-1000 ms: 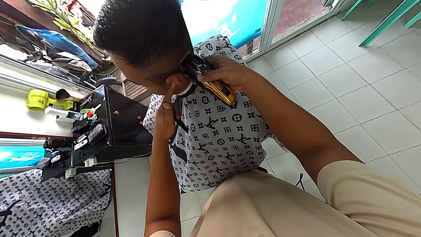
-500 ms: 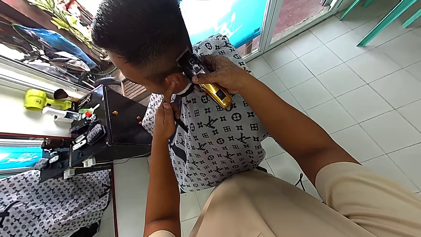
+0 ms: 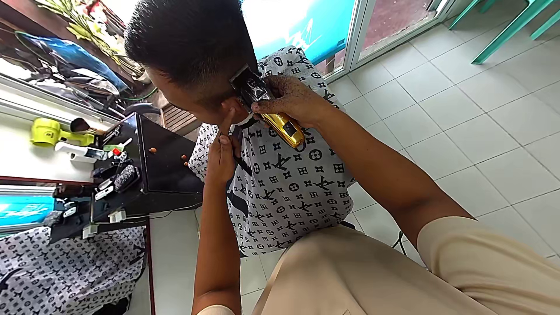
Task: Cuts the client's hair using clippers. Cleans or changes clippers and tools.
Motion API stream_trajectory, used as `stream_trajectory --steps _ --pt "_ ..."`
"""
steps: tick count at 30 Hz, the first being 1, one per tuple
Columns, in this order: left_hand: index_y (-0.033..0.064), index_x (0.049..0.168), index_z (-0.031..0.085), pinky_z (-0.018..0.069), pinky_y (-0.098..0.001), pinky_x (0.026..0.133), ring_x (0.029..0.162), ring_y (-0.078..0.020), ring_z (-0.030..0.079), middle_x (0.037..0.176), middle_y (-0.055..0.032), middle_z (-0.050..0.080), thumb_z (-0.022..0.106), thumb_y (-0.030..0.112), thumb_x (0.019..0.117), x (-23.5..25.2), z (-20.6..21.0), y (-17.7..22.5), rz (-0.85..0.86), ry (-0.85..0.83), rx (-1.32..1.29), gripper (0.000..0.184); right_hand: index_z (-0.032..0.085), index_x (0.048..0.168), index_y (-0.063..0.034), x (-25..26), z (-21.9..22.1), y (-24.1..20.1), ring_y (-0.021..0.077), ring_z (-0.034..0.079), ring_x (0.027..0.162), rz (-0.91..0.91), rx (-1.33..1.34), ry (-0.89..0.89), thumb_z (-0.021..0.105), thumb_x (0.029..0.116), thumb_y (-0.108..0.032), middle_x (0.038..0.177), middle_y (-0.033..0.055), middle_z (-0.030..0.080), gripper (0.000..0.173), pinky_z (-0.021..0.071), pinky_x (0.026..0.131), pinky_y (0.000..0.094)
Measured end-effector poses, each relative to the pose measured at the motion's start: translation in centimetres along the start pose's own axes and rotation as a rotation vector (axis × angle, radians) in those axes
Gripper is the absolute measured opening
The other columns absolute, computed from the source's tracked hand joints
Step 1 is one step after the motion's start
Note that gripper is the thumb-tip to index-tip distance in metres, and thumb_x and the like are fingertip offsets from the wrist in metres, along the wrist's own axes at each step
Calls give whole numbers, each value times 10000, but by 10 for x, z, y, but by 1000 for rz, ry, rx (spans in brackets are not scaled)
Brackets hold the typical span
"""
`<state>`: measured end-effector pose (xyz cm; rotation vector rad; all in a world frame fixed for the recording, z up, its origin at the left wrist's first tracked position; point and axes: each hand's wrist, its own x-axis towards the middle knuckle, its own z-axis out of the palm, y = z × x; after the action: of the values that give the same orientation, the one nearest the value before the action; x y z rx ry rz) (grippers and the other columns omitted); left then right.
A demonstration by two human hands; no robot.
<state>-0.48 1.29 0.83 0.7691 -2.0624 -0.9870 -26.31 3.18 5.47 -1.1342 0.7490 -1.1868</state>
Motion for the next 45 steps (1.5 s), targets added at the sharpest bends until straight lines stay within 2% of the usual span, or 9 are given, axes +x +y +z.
stream_trajectory --steps 6,9,11,14,17,21,38,41,45 --pt "55 1550 392 469 -159 559 558 19 496 690 118 547 232 647 1055 -1 4 10 -31 55 56 788 520 1254 7 -5 8 -1 200 710 809 -36 167 22 666 967 -90 984 115 671 337 636 720 346" --pt "139 1308 546 519 -200 637 641 12 562 742 152 574 457 389 1083 8 -1 42 -35 277 -143 349 496 1355 -59 -22 6 19 221 691 982 -43 487 96 437 1091 -301 1163 124 661 363 607 841 378" --pt "213 1155 535 561 -223 696 732 -30 627 826 118 633 456 205 1065 19 -12 74 -68 413 -430 120 499 1353 -122 -34 4 31 188 685 936 60 553 154 372 1101 -449 1151 83 654 432 610 790 354" --pt "183 1109 554 585 -203 738 822 -51 671 932 52 668 311 228 1131 40 -20 110 -127 546 -692 248 491 1313 -111 -51 3 45 146 683 771 126 405 200 577 1002 -282 1025 67 670 365 603 636 294" --pt "121 1175 595 604 -206 737 863 -67 712 1024 19 709 396 247 1127 52 -18 109 -193 656 -539 241 469 1285 -65 -59 5 44 132 655 652 94 314 201 676 888 -93 997 84 663 448 585 551 263" --pt "71 1145 659 621 -245 694 859 -121 745 1028 -25 760 562 173 1066 49 -6 102 -105 599 -293 162 495 1258 -65 -63 4 34 125 647 575 73 202 232 682 896 -74 863 66 670 408 581 501 256" --pt "119 1190 526 618 -252 722 857 -122 726 1032 -8 714 446 191 1108 47 -31 89 -63 583 -399 135 492 1300 -73 -55 6 20 137 632 542 157 55 173 653 970 -191 917 77 686 385 570 475 266" --pt "88 1239 474 628 -301 727 813 -126 722 958 17 706 532 169 1061 46 -27 88 -29 491 -169 203 480 1292 -78 -53 3 21 145 659 601 157 130 154 624 980 -161 905 74 674 354 601 539 284" --pt "27 1288 521 553 -224 563 582 -11 600 723 102 609 513 215 1059 41 -16 78 -12 272 94 296 490 1260 -103 -43 -5 24 194 718 756 121 252 110 468 1039 -235 908 67 682 258 637 649 354"
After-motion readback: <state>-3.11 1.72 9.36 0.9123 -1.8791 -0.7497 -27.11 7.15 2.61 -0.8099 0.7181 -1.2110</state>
